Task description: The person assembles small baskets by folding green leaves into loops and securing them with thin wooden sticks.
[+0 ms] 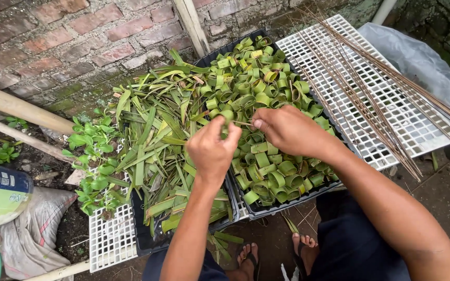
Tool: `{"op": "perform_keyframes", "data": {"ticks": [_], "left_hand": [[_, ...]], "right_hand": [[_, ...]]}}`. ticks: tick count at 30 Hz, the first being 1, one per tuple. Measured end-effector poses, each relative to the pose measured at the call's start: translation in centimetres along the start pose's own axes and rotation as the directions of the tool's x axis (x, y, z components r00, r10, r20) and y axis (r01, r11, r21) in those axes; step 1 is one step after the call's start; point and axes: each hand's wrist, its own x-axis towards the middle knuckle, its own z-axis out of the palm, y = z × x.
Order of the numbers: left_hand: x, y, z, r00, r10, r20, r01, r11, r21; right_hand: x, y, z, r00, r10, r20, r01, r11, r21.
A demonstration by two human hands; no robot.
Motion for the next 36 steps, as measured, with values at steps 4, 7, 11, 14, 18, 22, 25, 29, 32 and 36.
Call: {"op": "perform_keyframes", "data": {"ticks": [4, 7, 11, 14, 18, 22, 25, 29, 32, 36], "left_hand": [[2.3, -3.2, -0.9, 0.987, -0.159, -0.029, 0.157, 0.985, -0.067], [3.5, -5.2, -0.2, 0.933, -0.315, 0.171, 0.343, 0.923, -0.172], [4.8, -9.2, 6.0, 0.881, -0.246, 0.404, 0.269, 0.963, 0.001], [5.4, -10.2, 8.4, 0.825, -0.232, 0.516, 0.217, 0.972, 0.090], [4.9, -4.0, 5.3, 0.911, -0.162, 0.379, 0.197, 0.979, -0.055], [1.8, 1.0, 4.2, 0.870, 0.085, 0.486, -0.050, 0.995, -0.084], [2.1, 0.1, 6.6, 0.728, -0.083, 0.680, 0.057, 0.996, 0.061], [4.0, -1.9, 8.8, 0.747, -0.090, 0.659, 0.067, 0.996, 0.059], [5.2, -4.4, 11.1, 0.735, -0.098, 0.671, 0.065, 0.995, 0.074], [5.9, -8.4, 13.9, 0.735, -0.045, 0.676, 0.043, 0.999, 0.020]], "right_hand": [[-1.4, 1.5, -2.9, 0.997, 0.065, -0.033, -0.063, 0.996, 0.069], [-2.3, 2.7, -4.0, 0.951, 0.062, -0.302, -0.091, 0.992, -0.084], [-2.5, 3.0, -3.8, 0.932, 0.077, -0.355, -0.112, 0.991, -0.078], [-2.7, 2.5, -4.0, 0.939, 0.097, -0.329, -0.147, 0.981, -0.128], [-3.3, 2.3, -4.9, 0.941, 0.137, -0.308, -0.202, 0.961, -0.189], [-2.7, 3.1, -3.9, 0.931, 0.104, -0.350, -0.179, 0.965, -0.191], [-1.5, 2.8, -2.4, 0.966, 0.169, -0.195, -0.217, 0.941, -0.259], [-1.3, 4.5, 0.4, 0.957, 0.269, -0.111, -0.291, 0.904, -0.312], [-0.3, 6.0, 0.5, 0.943, 0.270, -0.195, -0.318, 0.903, -0.287], [1.7, 7.8, 0.0, 0.904, 0.274, -0.329, -0.352, 0.912, -0.208]]}}
